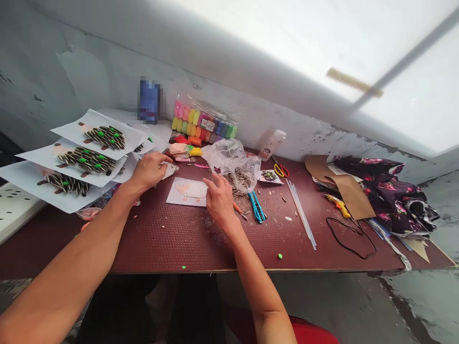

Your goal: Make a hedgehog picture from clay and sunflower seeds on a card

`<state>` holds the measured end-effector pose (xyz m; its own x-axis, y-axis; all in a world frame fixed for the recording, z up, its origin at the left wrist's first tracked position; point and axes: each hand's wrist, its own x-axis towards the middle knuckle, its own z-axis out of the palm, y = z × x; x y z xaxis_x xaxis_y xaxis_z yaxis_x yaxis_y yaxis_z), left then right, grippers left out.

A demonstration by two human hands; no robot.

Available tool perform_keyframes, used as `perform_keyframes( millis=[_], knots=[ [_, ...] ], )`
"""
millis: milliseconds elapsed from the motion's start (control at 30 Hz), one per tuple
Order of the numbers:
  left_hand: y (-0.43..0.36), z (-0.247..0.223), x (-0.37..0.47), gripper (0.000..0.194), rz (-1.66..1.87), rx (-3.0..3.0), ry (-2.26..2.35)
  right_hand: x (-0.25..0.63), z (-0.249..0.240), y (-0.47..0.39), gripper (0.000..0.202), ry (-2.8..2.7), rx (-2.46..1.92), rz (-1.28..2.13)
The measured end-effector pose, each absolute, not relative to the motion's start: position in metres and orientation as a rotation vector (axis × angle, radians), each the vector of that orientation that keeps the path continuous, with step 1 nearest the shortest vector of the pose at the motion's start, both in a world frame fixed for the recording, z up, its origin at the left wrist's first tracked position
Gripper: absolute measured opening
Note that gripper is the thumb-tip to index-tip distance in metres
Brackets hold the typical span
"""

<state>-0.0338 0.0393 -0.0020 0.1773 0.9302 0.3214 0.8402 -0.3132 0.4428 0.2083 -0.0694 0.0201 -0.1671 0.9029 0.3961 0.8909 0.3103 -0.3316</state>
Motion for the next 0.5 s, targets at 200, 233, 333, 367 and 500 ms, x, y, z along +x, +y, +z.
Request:
perform_keyframes(
  millis=[200,233,333,367,500],
  knots=[
    [0.044,-0.018,-0.039,0.044,0.593,2.408,1.679,0.184,0.039,-0.04,0.023,-2.074,-1.439,0.032],
    [0.045,-0.019,-0.039,0.044,0.583,2.41,1.683,0.182,0.035,-0.039,0.024,-2.043,-1.438,0.039],
    [0.046,-0.02,-0.04,0.045,0.6,2.388,1.692,0.182,0.016,-0.042,0.024,-2.013,-1.443,0.065],
    [0.046,-0.019,-0.04,0.045,0.61,2.382,1.693,0.183,0.01,-0.044,0.023,-2.006,-1.443,0.082],
    [0.044,-0.016,-0.039,0.047,0.653,2.369,1.721,0.186,-0.001,-0.051,0.026,-1.989,-1.435,0.111]
  ],
)
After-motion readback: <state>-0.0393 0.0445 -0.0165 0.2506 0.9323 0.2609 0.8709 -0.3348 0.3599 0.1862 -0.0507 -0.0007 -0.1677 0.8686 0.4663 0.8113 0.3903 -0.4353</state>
